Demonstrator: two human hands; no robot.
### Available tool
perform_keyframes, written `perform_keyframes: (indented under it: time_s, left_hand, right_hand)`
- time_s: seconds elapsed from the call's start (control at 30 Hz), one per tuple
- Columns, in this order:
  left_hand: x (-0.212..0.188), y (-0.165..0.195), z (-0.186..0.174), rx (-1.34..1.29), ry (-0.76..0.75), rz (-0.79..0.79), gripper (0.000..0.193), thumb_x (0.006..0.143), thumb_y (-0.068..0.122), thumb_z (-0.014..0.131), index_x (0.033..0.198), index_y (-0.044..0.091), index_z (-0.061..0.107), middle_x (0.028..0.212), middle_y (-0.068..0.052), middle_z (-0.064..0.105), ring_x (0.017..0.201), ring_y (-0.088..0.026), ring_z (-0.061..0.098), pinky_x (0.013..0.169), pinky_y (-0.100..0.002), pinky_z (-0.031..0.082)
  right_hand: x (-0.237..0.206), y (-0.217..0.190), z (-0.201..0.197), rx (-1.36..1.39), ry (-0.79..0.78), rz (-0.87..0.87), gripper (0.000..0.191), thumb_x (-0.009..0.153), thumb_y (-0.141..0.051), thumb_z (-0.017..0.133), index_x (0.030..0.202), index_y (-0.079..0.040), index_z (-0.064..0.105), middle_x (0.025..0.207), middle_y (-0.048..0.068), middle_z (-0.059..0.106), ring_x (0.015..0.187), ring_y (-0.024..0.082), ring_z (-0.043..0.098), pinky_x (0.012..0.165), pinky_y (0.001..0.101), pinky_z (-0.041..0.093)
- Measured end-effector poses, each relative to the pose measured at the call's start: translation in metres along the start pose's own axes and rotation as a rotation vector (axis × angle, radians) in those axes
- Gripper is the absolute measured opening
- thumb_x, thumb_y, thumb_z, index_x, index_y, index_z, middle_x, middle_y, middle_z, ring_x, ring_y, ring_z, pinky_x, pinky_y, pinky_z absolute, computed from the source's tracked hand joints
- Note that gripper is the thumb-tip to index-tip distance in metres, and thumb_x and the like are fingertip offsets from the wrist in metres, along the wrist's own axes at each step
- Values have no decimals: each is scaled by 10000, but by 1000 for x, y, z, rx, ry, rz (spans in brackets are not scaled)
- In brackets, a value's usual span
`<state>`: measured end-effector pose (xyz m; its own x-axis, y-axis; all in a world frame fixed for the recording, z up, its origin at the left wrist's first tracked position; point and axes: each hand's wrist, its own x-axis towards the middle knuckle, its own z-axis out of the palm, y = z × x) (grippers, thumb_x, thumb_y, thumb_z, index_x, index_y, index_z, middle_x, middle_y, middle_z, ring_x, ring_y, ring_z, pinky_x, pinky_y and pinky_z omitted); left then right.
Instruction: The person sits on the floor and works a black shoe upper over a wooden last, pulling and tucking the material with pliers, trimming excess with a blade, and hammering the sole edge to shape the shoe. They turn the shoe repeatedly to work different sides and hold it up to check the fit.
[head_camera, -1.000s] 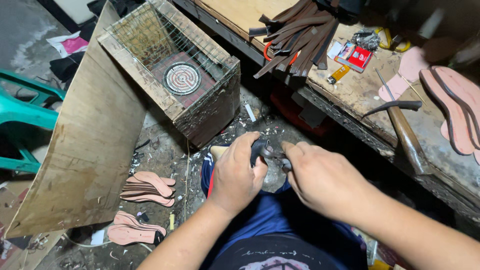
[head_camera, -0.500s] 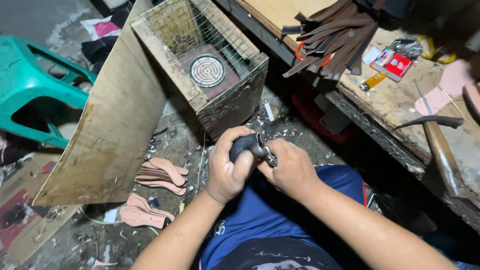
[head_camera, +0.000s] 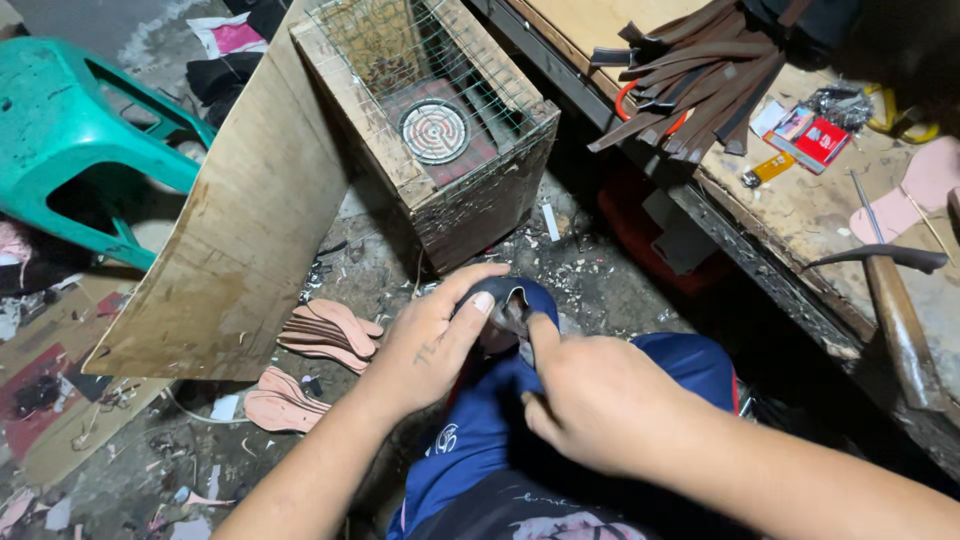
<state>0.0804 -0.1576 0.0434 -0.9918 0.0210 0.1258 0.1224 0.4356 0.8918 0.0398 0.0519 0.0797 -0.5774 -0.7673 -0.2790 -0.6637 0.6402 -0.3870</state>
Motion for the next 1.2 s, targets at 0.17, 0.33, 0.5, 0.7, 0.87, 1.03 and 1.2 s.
perform_keyframes:
  time_s: [0.17, 0.33, 0.5, 0.7, 0.87, 1.03, 1.2]
  left_hand:
    - [4, 7, 0, 1, -1, -59, 357, 1022, 288, 475, 1313, 135, 614, 955, -116, 754, 888, -283, 757, 822, -398, 566]
    - [7, 12, 12, 254, 133, -29, 323, 966, 282, 531, 1250, 187, 653, 885, -136, 756, 843, -376, 729, 728, -483, 547]
    - [9, 15, 22, 304, 142, 61, 317, 952, 289, 552, 1238, 185, 640, 915, -155, 745, 838, -413, 708, 727, -515, 543]
    - [5, 20, 37, 384, 141, 69, 330, 911, 297, 578, 1222, 203, 639, 884, -134, 739, 776, -397, 710, 696, -516, 546]
    - [1, 15, 35, 337, 135, 74, 320, 935, 304, 570, 1227, 193, 639, 902, -141, 741, 804, -396, 715, 709, -505, 551]
    - [6, 1, 20, 185, 127, 55, 318, 993, 317, 527, 1255, 175, 638, 896, -148, 761, 853, -393, 732, 748, -482, 562]
    - [11, -1, 9, 150, 154, 15, 338, 999, 324, 498, 1268, 171, 634, 843, -167, 734, 823, -378, 732, 726, -461, 560]
  right_hand:
    - [24, 0, -21, 375, -108, 65, 447, 857, -372, 658, 1098, -9, 560, 743, 222, 700, 758, 423, 713, 745, 494, 556]
    - [13, 9, -17, 252, 23, 97, 343, 896, -325, 633, 1089, -50, 566, 886, 213, 703, 906, 423, 678, 802, 516, 520]
    - [-2, 11, -18, 141, 198, 73, 364, 831, -194, 640, 1156, -47, 564, 962, 220, 694, 960, 424, 656, 805, 534, 511]
    - [-12, 12, -39, -38, 60, 161, 281, 850, -238, 636, 1038, -42, 563, 924, 206, 688, 906, 401, 676, 800, 503, 536]
    - [-7, 28, 0, -38, 75, 227, 311, 884, -308, 673, 979, -35, 557, 858, 195, 690, 831, 403, 686, 759, 494, 546]
    - [33, 29, 54, 113, 701, -116, 248, 800, -144, 716, 943, -17, 558, 795, 181, 645, 761, 394, 664, 681, 478, 536]
    - [44, 19, 29, 81, 664, -104, 353, 793, -208, 751, 1002, 7, 566, 802, 185, 654, 747, 404, 661, 630, 495, 520]
